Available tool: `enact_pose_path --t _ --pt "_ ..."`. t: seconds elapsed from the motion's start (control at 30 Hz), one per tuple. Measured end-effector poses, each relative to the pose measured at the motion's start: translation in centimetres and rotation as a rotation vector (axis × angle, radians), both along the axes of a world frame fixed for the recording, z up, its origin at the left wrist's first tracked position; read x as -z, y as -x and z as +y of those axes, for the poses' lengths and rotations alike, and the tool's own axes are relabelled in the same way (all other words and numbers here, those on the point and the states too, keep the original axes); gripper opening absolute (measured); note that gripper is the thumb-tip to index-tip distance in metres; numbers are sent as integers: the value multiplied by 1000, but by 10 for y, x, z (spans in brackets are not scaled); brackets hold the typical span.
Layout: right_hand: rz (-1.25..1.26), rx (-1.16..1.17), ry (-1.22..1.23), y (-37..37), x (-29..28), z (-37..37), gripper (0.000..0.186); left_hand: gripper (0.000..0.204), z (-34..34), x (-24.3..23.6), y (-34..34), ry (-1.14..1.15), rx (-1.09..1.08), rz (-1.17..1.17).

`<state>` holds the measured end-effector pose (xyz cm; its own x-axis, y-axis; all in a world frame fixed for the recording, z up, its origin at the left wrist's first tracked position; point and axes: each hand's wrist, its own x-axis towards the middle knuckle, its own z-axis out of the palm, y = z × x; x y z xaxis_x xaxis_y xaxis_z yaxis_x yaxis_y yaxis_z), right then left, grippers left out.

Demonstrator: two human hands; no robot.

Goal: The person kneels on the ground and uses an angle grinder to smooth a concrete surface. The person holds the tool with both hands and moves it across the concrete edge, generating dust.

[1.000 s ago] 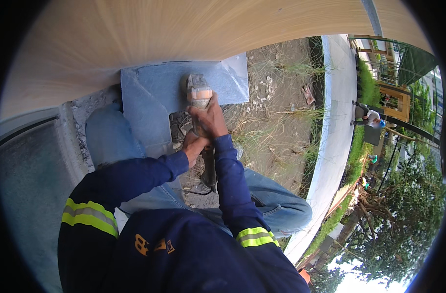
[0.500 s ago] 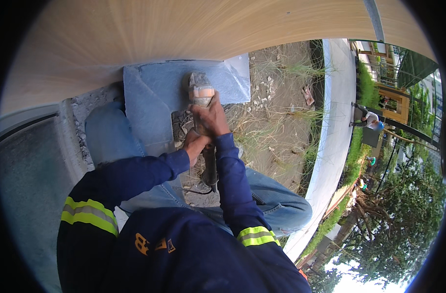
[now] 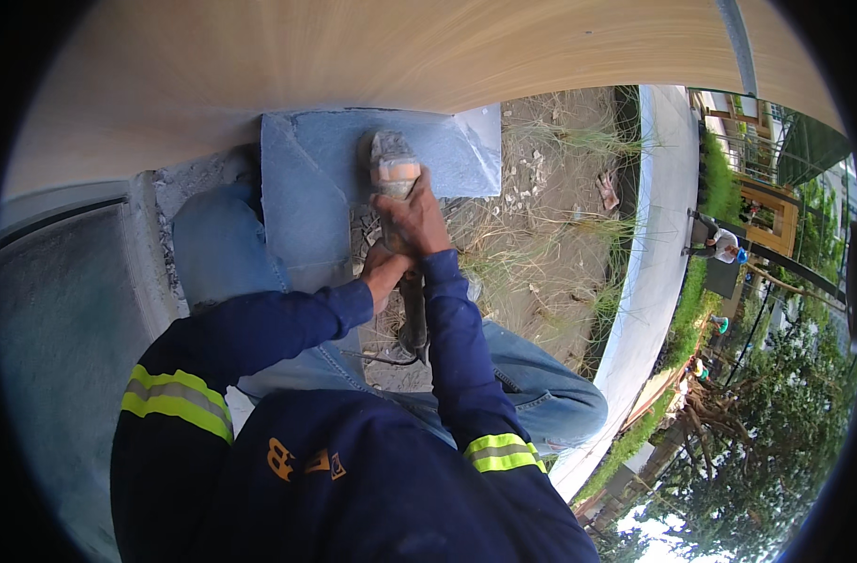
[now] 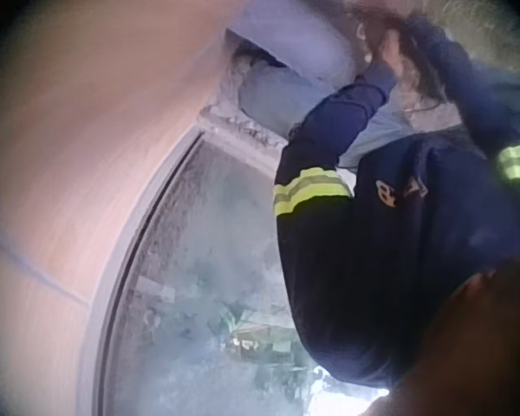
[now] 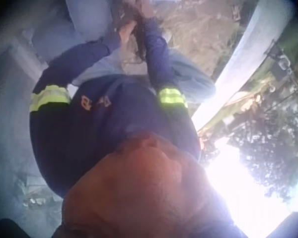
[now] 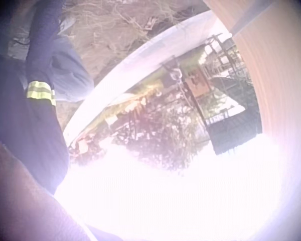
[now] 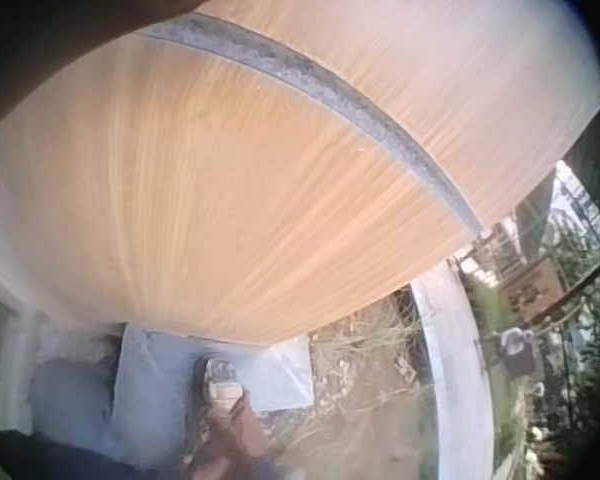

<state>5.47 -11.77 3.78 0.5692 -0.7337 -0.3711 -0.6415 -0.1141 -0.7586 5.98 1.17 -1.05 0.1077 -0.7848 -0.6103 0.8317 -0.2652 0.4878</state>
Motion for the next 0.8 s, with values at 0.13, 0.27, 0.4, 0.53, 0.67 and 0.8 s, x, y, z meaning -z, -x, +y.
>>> enact_pose_path --t 0.13,0.27,0.4,0.53,0.67,0.8 --pt "4 88 -6 1 -1 -22 62 20 -26 1 -8 -85 130 46" --pt "65 45 63 25 0 4 75 29 3 -20 7 -27 114 22" --pt "3 -149 97 14 9 34 87 22 37 -30 7 -2 -55 -10" --pt "24 -50 -29 -22 -9 16 68 13 18 -11 -15 -26 -34 30" --pt "80 61 -44 -8 -9 9 68 13 7 -17 -12 -5 7 82" --pt "20 -38 2 12 -5 43 74 30 44 -28 5 54 -16 77"
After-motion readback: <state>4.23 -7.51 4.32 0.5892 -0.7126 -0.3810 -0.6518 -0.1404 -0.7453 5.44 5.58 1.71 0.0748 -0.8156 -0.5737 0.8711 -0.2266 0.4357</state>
